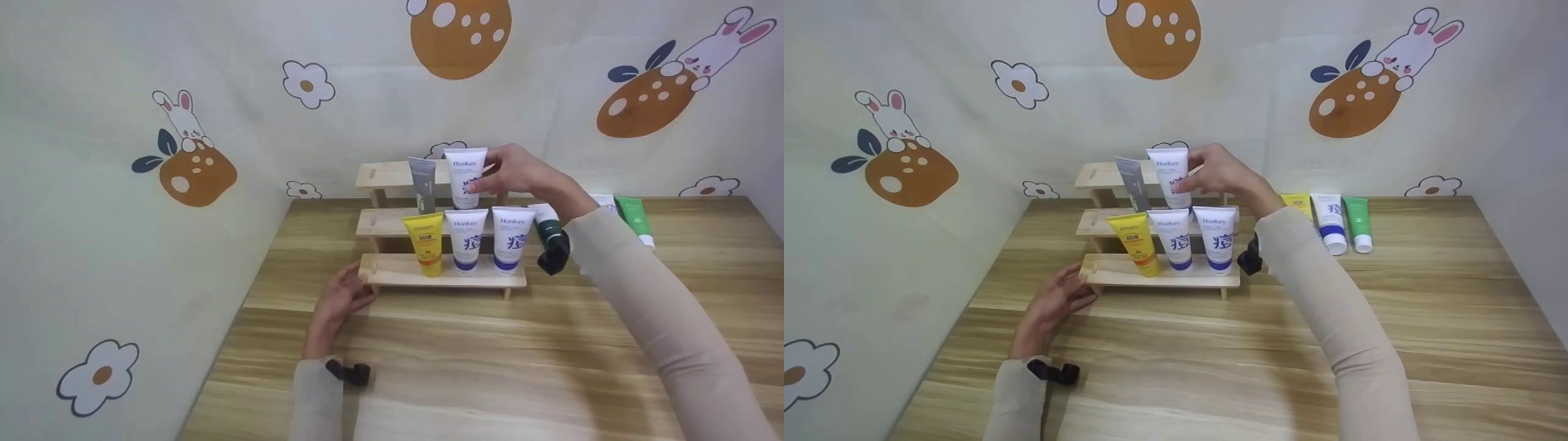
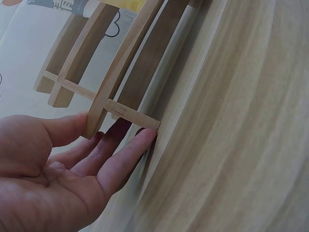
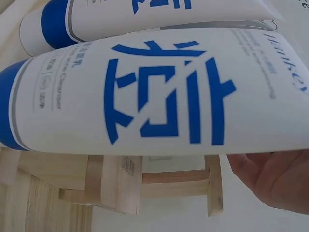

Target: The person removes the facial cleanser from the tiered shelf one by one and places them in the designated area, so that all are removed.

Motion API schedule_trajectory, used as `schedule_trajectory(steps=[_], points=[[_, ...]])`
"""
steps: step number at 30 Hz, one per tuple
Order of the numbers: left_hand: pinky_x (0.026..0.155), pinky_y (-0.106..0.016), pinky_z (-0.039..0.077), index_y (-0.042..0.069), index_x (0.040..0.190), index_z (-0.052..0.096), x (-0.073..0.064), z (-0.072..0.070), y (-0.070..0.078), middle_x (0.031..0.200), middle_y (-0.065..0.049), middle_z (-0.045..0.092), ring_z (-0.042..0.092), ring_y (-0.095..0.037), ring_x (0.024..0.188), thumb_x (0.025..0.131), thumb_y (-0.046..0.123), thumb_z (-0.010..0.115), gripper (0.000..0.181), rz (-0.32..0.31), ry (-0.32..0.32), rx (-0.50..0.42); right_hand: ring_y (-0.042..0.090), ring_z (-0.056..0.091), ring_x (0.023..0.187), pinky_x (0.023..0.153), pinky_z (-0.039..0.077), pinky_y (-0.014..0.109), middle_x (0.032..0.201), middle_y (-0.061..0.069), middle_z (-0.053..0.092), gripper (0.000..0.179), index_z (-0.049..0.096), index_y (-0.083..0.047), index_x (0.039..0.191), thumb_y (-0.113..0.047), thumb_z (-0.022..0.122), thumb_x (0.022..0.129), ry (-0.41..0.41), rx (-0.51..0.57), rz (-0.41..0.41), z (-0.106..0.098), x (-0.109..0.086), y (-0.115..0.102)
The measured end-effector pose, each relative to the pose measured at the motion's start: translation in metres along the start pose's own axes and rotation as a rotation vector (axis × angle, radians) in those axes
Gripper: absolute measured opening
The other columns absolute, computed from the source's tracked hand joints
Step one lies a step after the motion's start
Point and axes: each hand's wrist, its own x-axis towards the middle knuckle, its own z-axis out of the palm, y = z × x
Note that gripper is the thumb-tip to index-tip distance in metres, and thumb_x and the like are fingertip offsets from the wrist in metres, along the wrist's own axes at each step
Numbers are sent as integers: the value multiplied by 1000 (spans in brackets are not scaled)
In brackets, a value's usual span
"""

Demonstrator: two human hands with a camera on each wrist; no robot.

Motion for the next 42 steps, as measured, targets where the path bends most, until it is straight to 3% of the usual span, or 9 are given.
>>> schedule_trajectory(steps=[5, 12, 16, 28, 34, 42], points=[[95, -42, 60, 0, 151, 38, 2, 2, 0, 140, -31, 54, 65, -34, 116, 104, 9, 50, 49, -1, -6, -3, 29, 61, 118, 102, 51, 50, 131, 10, 64, 56, 64, -15, 130, -36, 83, 82, -20, -21, -10, -3, -2, 6], [92, -40, 61, -1, 151, 37, 3, 5, -1, 145, -30, 50, 66, -32, 114, 104, 7, 50, 49, 17, -33, -21, 32, 61, 115, 91, 51, 40, 128, 14, 65, 43, 64, -11, 129, -24, 76, 90, -29, -33, -65, -5, -4, 13], [92, -40, 61, -1, 151, 38, 3, 7, 0, 144, -30, 51, 65, -33, 116, 104, 7, 49, 49, 15, -35, -18, 33, 60, 117, 96, 51, 45, 129, 15, 64, 40, 62, -11, 131, -20, 72, 94, -16, -2, -91, -7, -7, 19], [96, -41, 59, 4, 150, 42, 3, 6, 1, 143, -26, 54, 65, -31, 115, 105, 9, 48, 45, -30, 1, -4, 35, 43, 141, 117, 39, 58, 152, 12, 46, 64, 37, -14, 154, -32, 63, 99, 105, 130, -69, -40, -42, 46], [100, -43, 57, 6, 151, 39, 2, 2, 2, 146, -25, 51, 61, -35, 122, 106, 10, 46, 46, -35, -6, -16, 36, 40, 145, 118, 37, 59, 157, 10, 41, 70, 32, -20, 156, -45, 61, 97, 175, 148, -31, -60, -61, 65], [90, -38, 61, 2, 151, 39, 2, 0, -1, 141, -31, 53, 66, -29, 110, 105, 7, 47, 47, -18, -2, -24, 37, 39, 143, 115, 40, 58, 159, 10, 35, 75, 26, -25, 157, -50, 60, 95, 209, 229, 30, -82, -80, 101]])
